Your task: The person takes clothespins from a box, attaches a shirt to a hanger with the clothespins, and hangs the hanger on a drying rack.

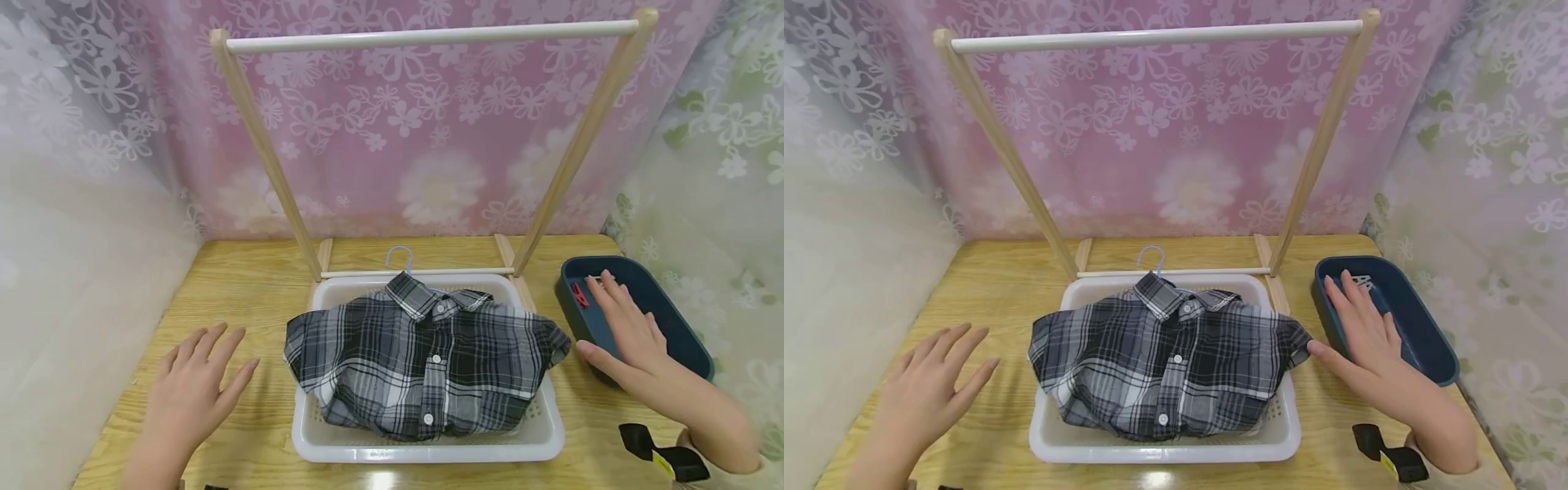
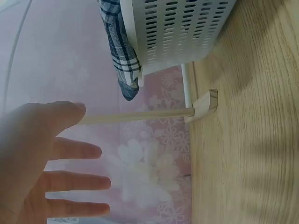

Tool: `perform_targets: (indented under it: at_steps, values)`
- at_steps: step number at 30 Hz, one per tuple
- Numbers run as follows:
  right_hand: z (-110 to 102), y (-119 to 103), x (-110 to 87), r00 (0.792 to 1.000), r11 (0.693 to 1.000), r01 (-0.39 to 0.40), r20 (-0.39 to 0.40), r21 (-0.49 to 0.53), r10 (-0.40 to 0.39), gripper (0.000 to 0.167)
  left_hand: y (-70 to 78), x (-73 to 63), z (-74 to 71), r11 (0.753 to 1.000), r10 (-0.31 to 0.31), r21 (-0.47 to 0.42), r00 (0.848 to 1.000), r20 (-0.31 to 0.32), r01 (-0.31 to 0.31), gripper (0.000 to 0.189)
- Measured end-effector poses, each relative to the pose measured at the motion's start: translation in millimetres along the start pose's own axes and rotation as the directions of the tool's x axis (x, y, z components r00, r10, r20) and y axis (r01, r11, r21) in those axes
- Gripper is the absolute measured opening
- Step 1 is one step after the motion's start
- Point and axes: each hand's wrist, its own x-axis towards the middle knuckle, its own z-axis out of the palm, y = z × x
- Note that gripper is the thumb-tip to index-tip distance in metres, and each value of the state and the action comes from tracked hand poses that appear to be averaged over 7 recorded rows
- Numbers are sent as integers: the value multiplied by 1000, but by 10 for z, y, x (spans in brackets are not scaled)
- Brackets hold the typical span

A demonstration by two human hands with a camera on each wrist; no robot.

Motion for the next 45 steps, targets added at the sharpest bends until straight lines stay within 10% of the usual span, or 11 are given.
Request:
perform_targets:
  at_steps: [4,9,15,29,32,36,40,45]
  values:
    - [14,-27,79,999,998,30,13,55,-30,93,31,45,57,999,27,-37,986,-162,-33,44]
    - [4,-89,175,997,984,35,66,173,-47,95,100,152,87,996,41,-53,927,-372,-65,46]
    - [8,-130,305,991,971,51,108,234,-78,93,187,305,123,992,93,-42,898,-431,-123,41]
    - [110,-161,473,969,945,-90,245,315,11,86,397,701,104,972,21,-234,1000,5,-19,21]
    - [143,-143,513,959,955,-85,284,283,1,82,445,765,90,963,36,-270,980,198,19,34]
    - [209,-114,554,945,971,-73,327,227,-6,74,497,803,57,947,58,-310,906,418,83,53]
    - [282,-112,585,934,979,-68,358,193,-6,70,544,812,30,935,34,-319,857,514,153,61]
    - [326,-124,615,932,983,-80,363,163,16,66,600,831,26,930,5,-310,837,547,197,62]
